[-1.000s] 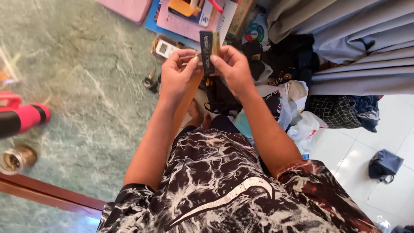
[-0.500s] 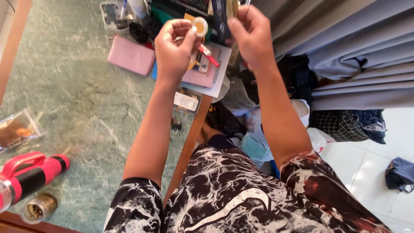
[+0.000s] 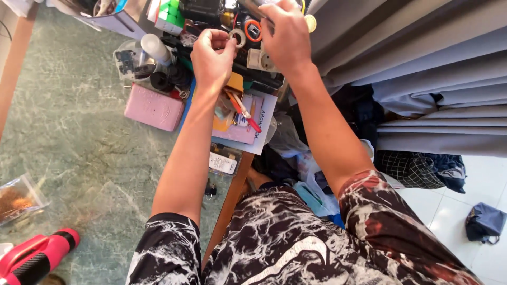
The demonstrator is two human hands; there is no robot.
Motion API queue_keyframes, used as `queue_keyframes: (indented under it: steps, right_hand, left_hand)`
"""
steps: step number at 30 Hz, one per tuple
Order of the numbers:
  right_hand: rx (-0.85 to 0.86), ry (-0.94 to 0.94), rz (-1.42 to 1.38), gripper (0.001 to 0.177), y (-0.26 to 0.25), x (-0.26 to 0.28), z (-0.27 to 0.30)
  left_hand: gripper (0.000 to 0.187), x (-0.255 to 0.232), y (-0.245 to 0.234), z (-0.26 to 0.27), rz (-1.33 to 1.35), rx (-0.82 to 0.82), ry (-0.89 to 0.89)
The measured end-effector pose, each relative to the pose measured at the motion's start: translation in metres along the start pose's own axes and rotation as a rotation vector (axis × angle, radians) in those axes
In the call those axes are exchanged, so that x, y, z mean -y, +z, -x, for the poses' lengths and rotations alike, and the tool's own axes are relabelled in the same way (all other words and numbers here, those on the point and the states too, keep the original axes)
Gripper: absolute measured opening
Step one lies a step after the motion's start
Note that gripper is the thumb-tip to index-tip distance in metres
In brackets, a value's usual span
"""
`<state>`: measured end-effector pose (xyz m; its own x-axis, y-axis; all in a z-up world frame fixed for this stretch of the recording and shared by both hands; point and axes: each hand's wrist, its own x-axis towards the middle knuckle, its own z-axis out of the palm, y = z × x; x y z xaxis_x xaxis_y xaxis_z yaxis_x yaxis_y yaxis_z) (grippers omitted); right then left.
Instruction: Wiping a table surface with a cloth.
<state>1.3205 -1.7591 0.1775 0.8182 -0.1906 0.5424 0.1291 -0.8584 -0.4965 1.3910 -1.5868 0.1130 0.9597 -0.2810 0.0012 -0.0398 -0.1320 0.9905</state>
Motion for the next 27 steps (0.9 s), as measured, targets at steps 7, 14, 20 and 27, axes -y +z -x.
queue_keyframes:
  steps: [7, 14, 20, 27]
  right_hand:
    - [0.158, -0.023, 0.122, 0.023, 0.025, -0.021, 0.007]
    - [0.117, -0.061, 0.051, 0.034, -0.011, 0.040, 0.014]
    - [0.222, -0.122, -0.169, 0.026, -0.003, 0.120, 0.036]
    - [0.451, -0.283, -0.428, 0.026, 0.018, 0.228, 0.080]
  left_hand:
    - [0.022, -0.014, -0.010, 0.005, -0.325, -0.039, 0.163]
    - [0.024, -0.033, -0.030, 0.024, -0.276, -0.043, 0.133]
    - [0.020, -0.049, -0.083, 0.074, -0.126, -0.104, 0.000]
    - [0.015, -0.051, -0.168, 0.188, -0.027, -0.413, -0.059]
